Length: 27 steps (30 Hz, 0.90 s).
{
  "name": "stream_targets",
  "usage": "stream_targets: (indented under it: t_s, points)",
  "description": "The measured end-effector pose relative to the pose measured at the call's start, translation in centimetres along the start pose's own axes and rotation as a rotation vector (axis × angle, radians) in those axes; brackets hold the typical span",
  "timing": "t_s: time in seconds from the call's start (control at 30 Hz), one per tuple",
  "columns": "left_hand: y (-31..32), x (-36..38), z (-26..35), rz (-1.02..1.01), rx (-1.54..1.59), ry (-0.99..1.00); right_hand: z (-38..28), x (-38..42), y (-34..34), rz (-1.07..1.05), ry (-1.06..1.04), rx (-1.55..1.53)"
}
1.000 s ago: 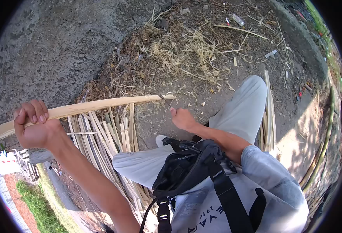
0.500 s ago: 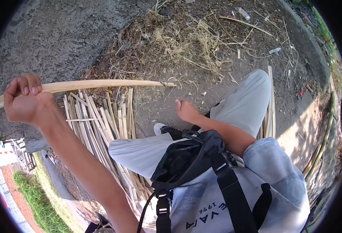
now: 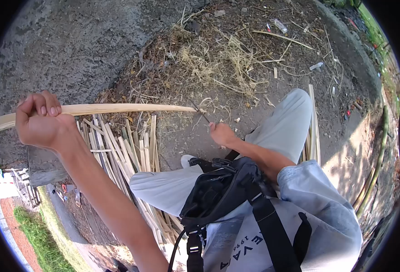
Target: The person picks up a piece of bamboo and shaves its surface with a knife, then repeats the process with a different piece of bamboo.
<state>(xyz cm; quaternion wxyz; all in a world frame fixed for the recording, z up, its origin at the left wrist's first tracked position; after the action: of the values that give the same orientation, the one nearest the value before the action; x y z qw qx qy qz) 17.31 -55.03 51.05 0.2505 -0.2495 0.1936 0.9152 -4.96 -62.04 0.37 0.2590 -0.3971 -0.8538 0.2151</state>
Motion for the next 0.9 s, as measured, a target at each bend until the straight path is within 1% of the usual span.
stream_targets:
  t_s: [0.03, 0.1, 0.13, 0.2, 0.23, 0.27, 0.37, 0.43, 0.47, 0.53, 0.57, 0.63, 0.67, 0.77, 0.87, 0.9]
  points:
    - [-0.2, -0.2, -0.1, -0.001, 0.011, 0.013, -1.8, 0.6, -1.6, 0.066, -0.047, 0.010]
    - [-0.3, -0.7, -0.6, -0.012, 0.009, 0.008, -5.4, 2.5, -3.0, 0.028, -0.141, -0.114]
    - [-0.4, -0.7, -1.0, -0.001, -0.004, 0.010, -6.2, 3.2, -3.0, 0.007, -0.184, -0.187]
    - [0.3, -1.1, -0.7, -0.007, -0.022, 0.029, -0.3, 2.5, 0.1, -0.206, 0.191, -0.172]
    - [0.6, -0.9, -0.5, 0.022, -0.020, 0.018, 2.9, 1.5, 1.4, -0.291, 0.355, -0.164]
    - [0.7, -0.5, -0.5, 0.049, -0.014, 0.018, 4.2, 0.4, 1.7, -0.130, 0.164, 0.017]
    - [0.7, -0.9, -0.4, 0.068, -0.008, 0.023, 1.1, -0.9, 0.2, -0.076, 0.162, -0.073]
    - [0.7, -0.7, -0.6, 0.080, -0.029, 0.027, -3.2, 0.8, -2.0, 0.018, -0.027, -0.103]
    - [0.6, -0.8, -0.9, 0.065, -0.023, 0.024, -4.2, 2.0, -2.3, 0.057, -0.112, -0.125]
    - [0.6, -1.4, -1.1, 0.029, -0.013, 0.028, -1.0, 1.5, -0.4, -0.028, 0.015, -0.051]
    - [0.4, -1.2, -1.3, 0.044, -0.038, 0.013, 0.4, 1.5, 0.6, -0.061, 0.074, -0.024]
    - [1.0, -1.4, -1.1, 0.056, -0.046, 0.031, 5.1, 0.2, 3.3, -0.126, 0.122, 0.060]
    - [1.2, -1.2, -1.0, 0.101, -0.033, 0.010, 5.8, -0.8, 4.1, -0.148, 0.145, 0.094]
    - [0.9, -1.2, -1.0, 0.093, -0.018, 0.006, 0.7, 0.0, -1.3, -0.063, 0.128, 0.036]
    - [0.6, -1.8, -1.4, 0.078, -0.023, 0.014, -0.7, 1.7, -0.6, -0.099, 0.068, -0.022]
    - [0.7, -1.8, -1.7, 0.079, -0.028, 0.012, -1.3, 2.1, -1.0, -0.076, 0.036, -0.060]
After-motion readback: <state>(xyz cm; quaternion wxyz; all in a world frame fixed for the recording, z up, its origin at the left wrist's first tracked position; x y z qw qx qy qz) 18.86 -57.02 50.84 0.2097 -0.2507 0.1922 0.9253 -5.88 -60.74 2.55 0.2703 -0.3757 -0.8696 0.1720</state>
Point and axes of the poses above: each hand's wrist, its own x-axis away from the middle knuckle, its own y-axis out of the palm, z = x × y, the point moved 7 cm from there along -x, towards the middle knuckle, and after that the axes turned 1 degree about -y, right-handed, at the moved point
